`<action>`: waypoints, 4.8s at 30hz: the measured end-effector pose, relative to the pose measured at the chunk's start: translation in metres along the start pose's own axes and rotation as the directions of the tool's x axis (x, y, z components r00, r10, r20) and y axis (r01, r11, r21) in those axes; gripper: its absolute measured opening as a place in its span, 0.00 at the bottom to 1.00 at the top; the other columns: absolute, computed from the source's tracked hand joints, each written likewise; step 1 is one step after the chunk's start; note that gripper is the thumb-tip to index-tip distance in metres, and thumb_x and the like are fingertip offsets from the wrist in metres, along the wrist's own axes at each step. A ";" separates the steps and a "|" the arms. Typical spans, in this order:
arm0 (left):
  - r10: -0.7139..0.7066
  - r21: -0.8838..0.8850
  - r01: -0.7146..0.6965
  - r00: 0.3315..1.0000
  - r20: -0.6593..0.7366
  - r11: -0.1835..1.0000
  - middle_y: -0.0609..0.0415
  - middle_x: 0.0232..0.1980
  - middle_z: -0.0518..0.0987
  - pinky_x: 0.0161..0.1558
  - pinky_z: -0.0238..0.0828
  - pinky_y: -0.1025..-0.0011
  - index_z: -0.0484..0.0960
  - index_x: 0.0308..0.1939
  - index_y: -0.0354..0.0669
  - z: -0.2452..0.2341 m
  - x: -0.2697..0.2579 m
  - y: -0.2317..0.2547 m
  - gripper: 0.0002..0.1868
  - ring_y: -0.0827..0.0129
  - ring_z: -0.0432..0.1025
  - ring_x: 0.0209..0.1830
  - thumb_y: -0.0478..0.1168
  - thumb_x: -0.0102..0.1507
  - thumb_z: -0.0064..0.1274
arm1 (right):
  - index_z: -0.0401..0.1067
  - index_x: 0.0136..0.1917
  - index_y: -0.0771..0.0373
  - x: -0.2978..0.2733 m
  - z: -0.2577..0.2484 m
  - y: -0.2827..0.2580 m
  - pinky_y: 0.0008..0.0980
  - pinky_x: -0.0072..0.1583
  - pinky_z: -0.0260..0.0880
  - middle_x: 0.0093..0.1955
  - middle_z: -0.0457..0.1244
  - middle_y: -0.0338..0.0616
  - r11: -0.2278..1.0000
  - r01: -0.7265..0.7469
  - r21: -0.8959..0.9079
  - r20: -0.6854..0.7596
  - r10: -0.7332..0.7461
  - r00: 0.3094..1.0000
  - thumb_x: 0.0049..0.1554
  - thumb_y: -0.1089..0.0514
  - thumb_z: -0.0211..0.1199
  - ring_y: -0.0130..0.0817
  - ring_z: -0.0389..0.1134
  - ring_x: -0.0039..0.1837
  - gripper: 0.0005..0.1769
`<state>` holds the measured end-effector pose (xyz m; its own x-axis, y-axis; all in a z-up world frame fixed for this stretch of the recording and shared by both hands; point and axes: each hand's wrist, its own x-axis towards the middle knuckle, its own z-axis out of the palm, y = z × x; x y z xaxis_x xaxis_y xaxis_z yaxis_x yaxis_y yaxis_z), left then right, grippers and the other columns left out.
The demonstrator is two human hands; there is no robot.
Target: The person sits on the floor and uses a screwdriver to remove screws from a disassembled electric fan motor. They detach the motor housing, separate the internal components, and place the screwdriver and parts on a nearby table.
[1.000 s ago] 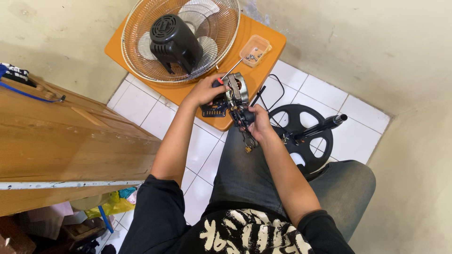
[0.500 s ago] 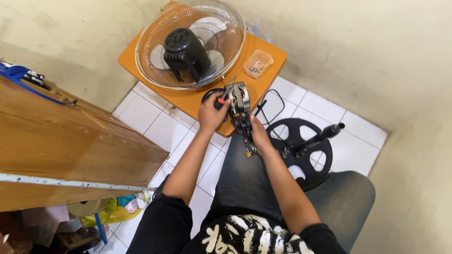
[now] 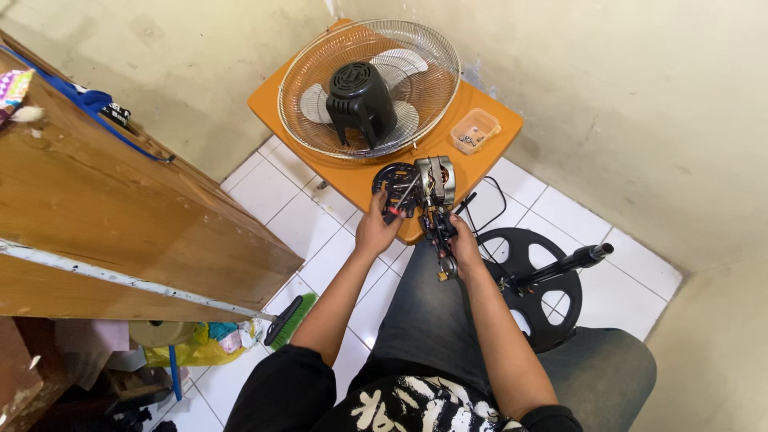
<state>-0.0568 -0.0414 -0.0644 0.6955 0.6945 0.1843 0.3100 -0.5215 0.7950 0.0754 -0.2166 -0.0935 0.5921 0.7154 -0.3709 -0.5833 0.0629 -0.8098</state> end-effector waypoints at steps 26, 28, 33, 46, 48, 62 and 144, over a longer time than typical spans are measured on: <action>0.054 0.234 -0.079 0.992 0.111 0.969 0.52 0.47 0.84 0.42 0.75 0.58 0.84 0.60 0.63 -0.022 0.010 -0.037 0.23 0.51 0.79 0.41 0.44 0.60 0.62 | 0.66 0.57 0.55 0.005 0.022 -0.005 0.32 0.39 0.60 0.47 0.67 0.39 0.970 0.051 0.238 -0.042 -0.042 0.998 0.65 0.29 0.41 0.32 0.64 0.43 0.30; 0.061 0.182 -0.079 0.993 0.100 0.980 0.56 0.54 0.83 0.42 0.76 0.59 0.84 0.54 0.58 -0.019 0.008 -0.038 0.17 0.52 0.79 0.42 0.44 0.61 0.62 | 0.66 0.57 0.56 0.002 0.023 -0.002 0.33 0.39 0.59 0.47 0.65 0.40 0.970 0.038 0.241 -0.020 -0.034 0.999 0.66 0.29 0.43 0.32 0.64 0.44 0.30; 0.165 0.005 -0.165 0.986 -0.017 0.986 0.52 0.67 0.77 0.45 0.77 0.63 0.84 0.45 0.46 -0.007 -0.008 -0.033 0.10 0.51 0.79 0.47 0.39 0.60 0.61 | 0.63 0.62 0.52 0.000 0.024 0.007 0.32 0.39 0.58 0.50 0.65 0.38 0.970 0.069 0.235 -0.030 -0.064 0.998 0.65 0.29 0.43 0.31 0.63 0.44 0.29; 0.053 -0.006 -0.054 0.998 -0.046 0.999 0.51 0.40 0.84 0.40 0.75 0.65 0.86 0.40 0.41 0.009 -0.052 0.045 0.15 0.59 0.81 0.39 0.44 0.54 0.68 | 0.55 0.77 0.45 -0.002 0.015 0.008 0.32 0.42 0.67 0.54 0.63 0.40 0.936 0.113 0.333 0.061 -0.141 0.988 0.62 0.26 0.44 0.31 0.65 0.47 0.38; 0.022 0.002 -0.022 1.000 -0.013 1.000 0.51 0.38 0.85 0.40 0.75 0.64 0.86 0.36 0.41 0.011 -0.051 0.049 0.11 0.57 0.81 0.39 0.44 0.57 0.66 | 0.55 0.77 0.45 -0.001 0.013 0.009 0.32 0.42 0.67 0.54 0.62 0.39 0.936 0.116 0.333 0.071 -0.148 0.986 0.63 0.29 0.46 0.32 0.66 0.47 0.36; -0.083 -0.147 0.090 0.995 0.048 0.985 0.49 0.39 0.85 0.42 0.75 0.65 0.85 0.43 0.42 0.013 -0.034 0.053 0.16 0.59 0.82 0.40 0.48 0.59 0.66 | 0.60 0.68 0.55 0.003 0.005 0.017 0.36 0.47 0.69 0.60 0.66 0.43 0.919 0.124 0.373 0.085 -0.167 0.982 0.66 0.32 0.44 0.36 0.69 0.56 0.30; 0.101 -0.131 -0.091 0.993 0.068 0.987 0.48 0.43 0.86 0.43 0.78 0.66 0.78 0.52 0.47 0.022 -0.020 0.059 0.19 0.59 0.83 0.46 0.45 0.59 0.65 | 0.67 0.58 0.59 0.005 -0.011 0.037 0.37 0.54 0.73 0.55 0.67 0.45 0.839 0.146 0.524 -0.039 -0.148 0.988 0.68 0.56 0.54 0.36 0.70 0.55 0.08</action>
<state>-0.0388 -0.0969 -0.0341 0.7656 0.6031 0.2237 0.1575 -0.5130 0.8438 0.0632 -0.2180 -0.1301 0.6932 0.6704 -0.2644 -0.6941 0.5222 -0.4956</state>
